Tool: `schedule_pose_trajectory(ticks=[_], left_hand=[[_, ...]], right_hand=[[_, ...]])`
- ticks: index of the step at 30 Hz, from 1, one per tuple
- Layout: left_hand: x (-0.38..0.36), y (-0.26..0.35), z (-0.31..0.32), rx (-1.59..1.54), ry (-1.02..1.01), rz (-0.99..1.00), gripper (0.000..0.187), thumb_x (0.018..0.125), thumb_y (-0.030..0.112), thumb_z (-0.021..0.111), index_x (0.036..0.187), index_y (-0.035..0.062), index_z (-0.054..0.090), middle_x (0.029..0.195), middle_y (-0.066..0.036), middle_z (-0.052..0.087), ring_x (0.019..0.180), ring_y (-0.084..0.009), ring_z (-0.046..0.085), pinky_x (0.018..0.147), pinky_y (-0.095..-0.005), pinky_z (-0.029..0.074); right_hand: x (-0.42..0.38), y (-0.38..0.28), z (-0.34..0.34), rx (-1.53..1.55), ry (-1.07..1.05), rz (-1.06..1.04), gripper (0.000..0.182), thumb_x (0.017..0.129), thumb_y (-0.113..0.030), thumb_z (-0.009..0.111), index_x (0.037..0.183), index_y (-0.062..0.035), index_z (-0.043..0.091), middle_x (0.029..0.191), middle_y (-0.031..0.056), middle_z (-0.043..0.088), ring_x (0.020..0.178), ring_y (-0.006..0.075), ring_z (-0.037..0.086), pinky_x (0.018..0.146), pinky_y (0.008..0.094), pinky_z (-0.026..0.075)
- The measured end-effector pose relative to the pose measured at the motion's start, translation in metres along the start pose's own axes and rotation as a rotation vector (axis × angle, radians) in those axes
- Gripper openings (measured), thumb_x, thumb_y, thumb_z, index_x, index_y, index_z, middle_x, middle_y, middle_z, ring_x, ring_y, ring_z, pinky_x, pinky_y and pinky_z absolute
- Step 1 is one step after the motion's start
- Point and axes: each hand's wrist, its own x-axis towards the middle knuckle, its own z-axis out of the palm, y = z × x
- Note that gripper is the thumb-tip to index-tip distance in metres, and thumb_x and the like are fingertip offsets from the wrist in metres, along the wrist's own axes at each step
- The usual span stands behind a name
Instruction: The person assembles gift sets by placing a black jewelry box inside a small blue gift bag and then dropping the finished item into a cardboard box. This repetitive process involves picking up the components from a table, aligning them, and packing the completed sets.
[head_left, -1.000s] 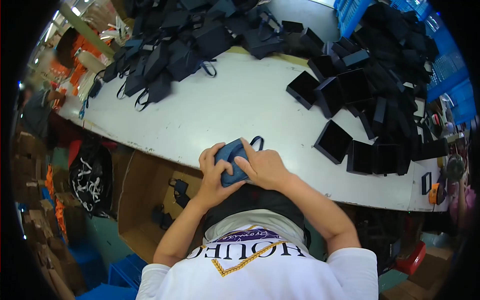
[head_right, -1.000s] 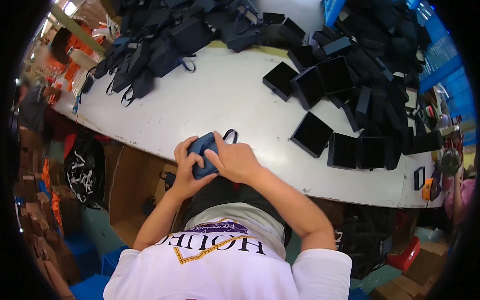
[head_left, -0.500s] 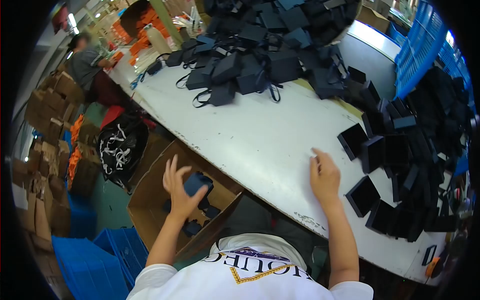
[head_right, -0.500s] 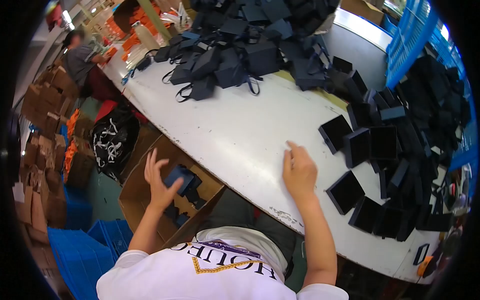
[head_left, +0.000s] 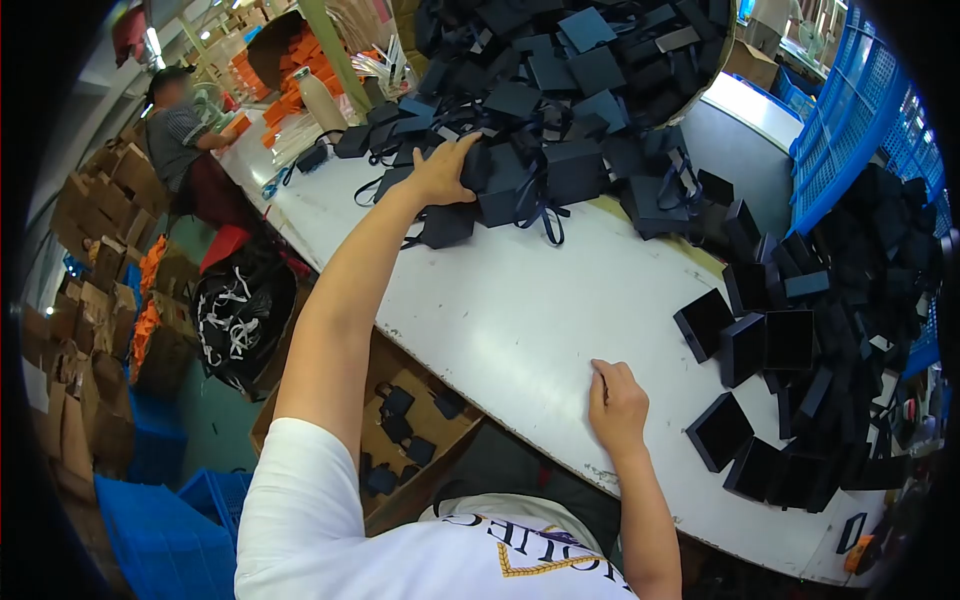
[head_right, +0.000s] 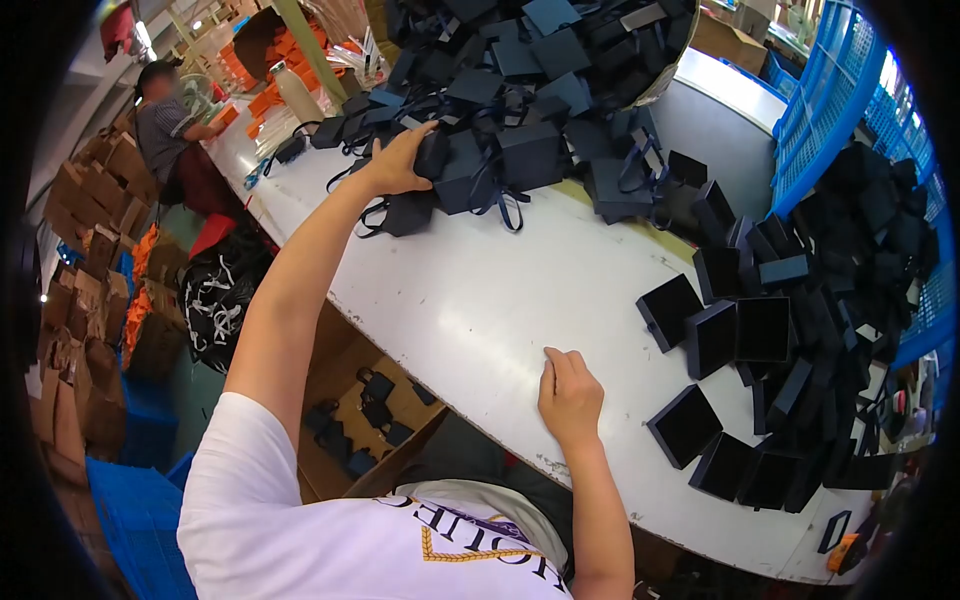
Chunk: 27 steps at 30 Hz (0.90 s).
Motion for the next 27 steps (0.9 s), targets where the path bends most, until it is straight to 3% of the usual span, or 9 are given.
schedule_pose_trajectory(ticks=[3, 7, 10, 14, 18, 22, 23, 26, 27], left_hand=[[-0.018, 0.006, -0.011, 0.067, 0.057, 0.092, 0.099, 0.068, 0.017, 0.086, 0.154, 0.0208, 0.038, 0.152, -0.014, 0.048, 0.142, -0.0363, 0.044, 0.120, -0.0673, 0.024], [-0.080, 0.031, -0.010, -0.069, 0.454, 0.598, 0.076, 0.068, 0.014, 0.081, 0.138, 0.0130, 0.053, 0.147, -0.014, 0.053, 0.133, -0.0381, 0.051, 0.115, -0.0598, 0.034], [-0.153, 0.090, 0.022, -0.155, 0.144, 0.899, 0.060, 0.072, 0.013, 0.080, 0.129, 0.0136, 0.060, 0.146, -0.014, 0.056, 0.131, -0.0350, 0.055, 0.115, -0.0585, 0.035], [-0.224, 0.133, 0.117, -0.075, 0.104, 1.244, 0.056, 0.079, 0.006, 0.071, 0.131, 0.0259, 0.063, 0.159, -0.011, 0.048, 0.147, -0.0273, 0.046, 0.124, -0.0638, 0.023], [-0.249, 0.145, 0.127, -0.297, -0.084, 0.988, 0.073, 0.075, -0.002, 0.066, 0.139, 0.0316, 0.060, 0.167, -0.015, 0.036, 0.155, -0.0376, 0.032, 0.125, -0.0661, 0.016], [-0.258, 0.124, 0.130, -0.777, -0.073, 0.714, 0.062, 0.070, -0.007, 0.056, 0.128, 0.0116, 0.063, 0.159, -0.019, 0.043, 0.152, -0.0440, 0.035, 0.124, -0.0639, 0.022], [-0.258, 0.121, 0.133, -0.907, 0.084, 0.569, 0.045, 0.079, 0.000, 0.061, 0.124, 0.0055, 0.063, 0.145, -0.019, 0.055, 0.141, -0.0410, 0.048, 0.119, -0.0525, 0.036], [-0.235, 0.128, 0.117, -0.756, 0.094, 0.063, 0.038, 0.088, 0.017, 0.070, 0.123, 0.0050, 0.065, 0.126, -0.018, 0.065, 0.123, -0.0357, 0.060, 0.108, -0.0434, 0.045], [-0.223, 0.128, 0.122, -0.811, 0.088, 0.039, 0.039, 0.088, 0.037, 0.075, 0.107, 0.0039, 0.073, 0.108, -0.016, 0.068, 0.108, -0.0314, 0.064, 0.096, -0.0429, 0.050]], right_hand=[[0.001, 0.000, 0.000, 0.014, 0.023, -0.028, 0.017, 0.091, -0.003, 0.066, 0.106, -0.0055, 0.072, 0.084, 0.0106, 0.062, 0.064, 0.0305, 0.063, 0.058, 0.0397, 0.051], [0.002, -0.001, 0.000, 0.059, 0.045, -0.032, 0.015, 0.091, -0.001, 0.066, 0.104, -0.0040, 0.072, 0.085, 0.0112, 0.064, 0.065, 0.0307, 0.063, 0.058, 0.0389, 0.050], [-0.002, 0.003, -0.003, 0.183, 0.124, 0.027, 0.017, 0.092, 0.000, 0.065, 0.106, -0.0027, 0.073, 0.086, 0.0122, 0.065, 0.066, 0.0295, 0.063, 0.060, 0.0387, 0.050], [-0.021, -0.007, -0.034, 0.263, 0.296, 0.244, 0.022, 0.092, 0.001, 0.065, 0.112, -0.0033, 0.073, 0.088, 0.0129, 0.067, 0.069, 0.0287, 0.062, 0.063, 0.0380, 0.052], [-0.066, -0.019, -0.065, 0.005, 0.222, -0.108, 0.031, 0.088, -0.001, 0.069, 0.119, -0.0071, 0.073, 0.107, 0.0138, 0.070, 0.083, 0.0306, 0.064, 0.073, 0.0378, 0.054], [-0.077, -0.043, -0.066, -0.065, -0.106, -0.220, 0.046, 0.083, -0.007, 0.074, 0.129, -0.0105, 0.070, 0.136, 0.0152, 0.061, 0.100, 0.0317, 0.062, 0.087, 0.0405, 0.052], [-0.078, -0.040, -0.059, -0.085, -0.141, -0.229, 0.049, 0.083, -0.008, 0.075, 0.131, -0.0108, 0.070, 0.141, 0.0156, 0.059, 0.103, 0.0316, 0.062, 0.089, 0.0412, 0.051], [-0.078, -0.036, -0.046, -0.070, -0.170, -0.244, 0.053, 0.081, -0.009, 0.075, 0.133, -0.0116, 0.069, 0.145, 0.0160, 0.057, 0.104, 0.0312, 0.061, 0.090, 0.0418, 0.051], [-0.078, -0.035, -0.045, -0.058, -0.167, -0.246, 0.053, 0.081, -0.009, 0.075, 0.134, -0.0119, 0.068, 0.144, 0.0161, 0.057, 0.103, 0.0310, 0.062, 0.090, 0.0417, 0.051]])
